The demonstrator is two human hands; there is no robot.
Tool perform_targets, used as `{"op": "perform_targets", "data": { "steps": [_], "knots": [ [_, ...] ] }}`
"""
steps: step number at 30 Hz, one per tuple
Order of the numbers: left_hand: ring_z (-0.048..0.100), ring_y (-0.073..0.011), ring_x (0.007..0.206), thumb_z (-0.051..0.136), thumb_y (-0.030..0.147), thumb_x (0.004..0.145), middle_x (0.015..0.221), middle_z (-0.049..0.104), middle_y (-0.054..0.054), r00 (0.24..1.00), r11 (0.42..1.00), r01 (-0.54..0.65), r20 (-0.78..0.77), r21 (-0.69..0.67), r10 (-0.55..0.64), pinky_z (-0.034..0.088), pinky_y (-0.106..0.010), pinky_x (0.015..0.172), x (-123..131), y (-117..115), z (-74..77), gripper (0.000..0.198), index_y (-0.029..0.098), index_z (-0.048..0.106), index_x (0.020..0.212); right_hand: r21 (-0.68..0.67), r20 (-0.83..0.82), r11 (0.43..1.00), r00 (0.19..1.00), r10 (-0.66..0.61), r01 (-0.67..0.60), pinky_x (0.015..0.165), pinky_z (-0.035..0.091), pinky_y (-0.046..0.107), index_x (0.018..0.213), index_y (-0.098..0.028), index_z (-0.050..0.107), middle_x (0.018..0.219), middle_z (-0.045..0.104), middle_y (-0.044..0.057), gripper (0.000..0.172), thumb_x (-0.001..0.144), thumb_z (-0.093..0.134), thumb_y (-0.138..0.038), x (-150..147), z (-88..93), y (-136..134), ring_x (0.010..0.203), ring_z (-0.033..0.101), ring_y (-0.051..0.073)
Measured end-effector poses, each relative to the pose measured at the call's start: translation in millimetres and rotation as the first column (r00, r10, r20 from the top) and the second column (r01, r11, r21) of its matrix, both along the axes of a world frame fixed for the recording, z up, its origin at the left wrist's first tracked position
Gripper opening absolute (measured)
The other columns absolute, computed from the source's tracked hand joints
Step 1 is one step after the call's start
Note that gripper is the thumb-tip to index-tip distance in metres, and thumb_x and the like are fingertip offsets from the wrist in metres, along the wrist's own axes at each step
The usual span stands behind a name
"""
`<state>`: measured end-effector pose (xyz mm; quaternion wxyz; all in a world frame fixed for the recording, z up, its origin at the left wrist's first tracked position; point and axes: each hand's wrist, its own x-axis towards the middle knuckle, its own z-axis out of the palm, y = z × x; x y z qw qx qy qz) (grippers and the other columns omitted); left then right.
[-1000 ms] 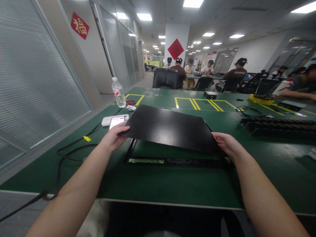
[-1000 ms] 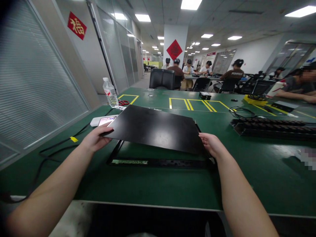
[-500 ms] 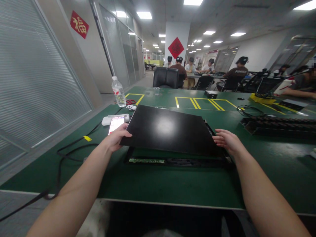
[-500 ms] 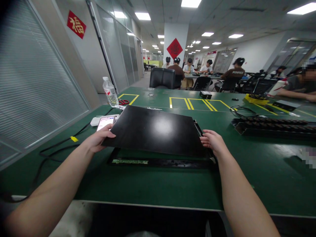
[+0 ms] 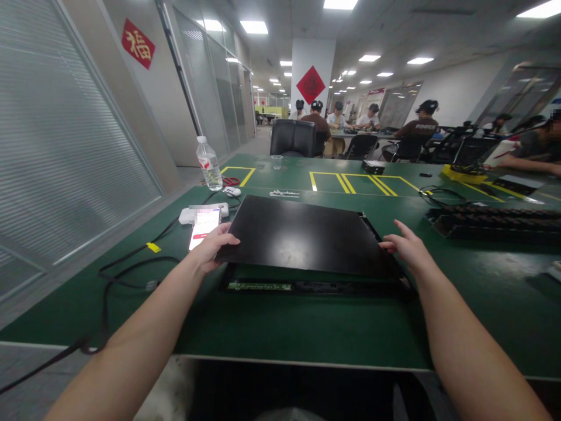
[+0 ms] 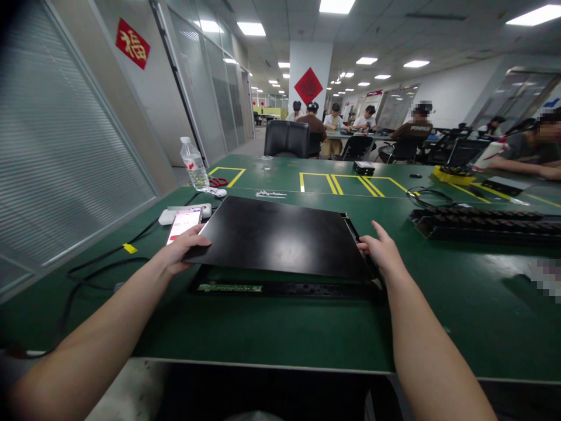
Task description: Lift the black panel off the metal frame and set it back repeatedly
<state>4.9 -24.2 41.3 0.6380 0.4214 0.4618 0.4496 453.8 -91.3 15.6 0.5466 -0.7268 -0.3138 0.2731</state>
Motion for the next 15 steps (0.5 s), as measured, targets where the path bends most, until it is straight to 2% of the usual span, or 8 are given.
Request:
{"op": "perform_targets", "data": {
  "steps": [4,6,8,11,15],
  "knots": [
    [0.074,-0.0234,0.071,0.072,0.005,0.047,0.088,0.075,-0.001,1.0,1.0,-0.016,-0.013,0.022,0.016,0.056,-0.028,0.056,1.7,-0.1,-3.2,0.087,0.024,0.054,0.131,0.02,0.062,1.0,0.998,-0.012,0.011,0.054,0.045,0.025,0.152,-0.018,0.049,0.061,0.07,0.002,0.086,0.068,0.069,-0.019,4.0,-6.3,2.1,0.065,0.069,0.02],
    [0.075,-0.024,0.074,0.071,0.004,0.048,0.093,0.076,-0.001,0.999,0.999,-0.044,-0.031,0.013,0.045,0.057,-0.028,0.057,1.9,-0.2,-4.2,0.097,0.026,0.049,0.14,0.016,0.077,1.0,0.997,-0.008,0.007,0.057,0.046,0.025,0.153,-0.017,0.047,0.063,0.07,0.002,0.086,0.069,0.068,-0.02,5.4,-9.0,2.9,0.07,0.07,0.021],
    [0.075,-0.0238,0.076,0.071,0.004,0.048,0.096,0.077,-0.002,0.998,0.999,-0.05,-0.029,0.004,0.05,0.057,-0.027,0.058,2.3,-0.6,-4.3,0.097,0.026,0.051,0.14,0.011,0.086,1.0,0.996,-0.006,0.005,0.059,0.047,0.026,0.153,-0.017,0.047,0.064,0.071,0.003,0.085,0.07,0.068,-0.02,6.1,-10.8,3.4,0.072,0.071,0.021],
    [0.075,-0.0235,0.074,0.072,0.005,0.048,0.095,0.077,-0.003,1.0,1.0,0.027,-0.007,0.006,-0.027,0.056,-0.027,0.056,2.8,-1.7,-2.9,0.085,0.022,0.061,0.13,-0.016,0.101,1.0,0.995,-0.003,0.005,0.059,0.047,0.026,0.153,-0.016,0.047,0.064,0.071,0.004,0.083,0.073,0.067,-0.024,5.1,-11.1,3.7,0.072,0.071,0.022],
    [0.074,-0.0225,0.071,0.072,0.008,0.047,0.093,0.078,-0.004,0.998,0.998,0.061,-0.004,0.015,-0.061,0.056,-0.026,0.055,3.1,-2.7,-0.8,0.076,0.02,0.066,0.122,-0.049,0.143,0.999,0.99,-0.016,0.023,0.057,0.046,0.027,0.15,-0.013,0.05,0.06,0.069,0.004,0.074,0.08,0.062,-0.034,2.9,-9.7,4.4,0.063,0.066,0.021]
  ]
}}
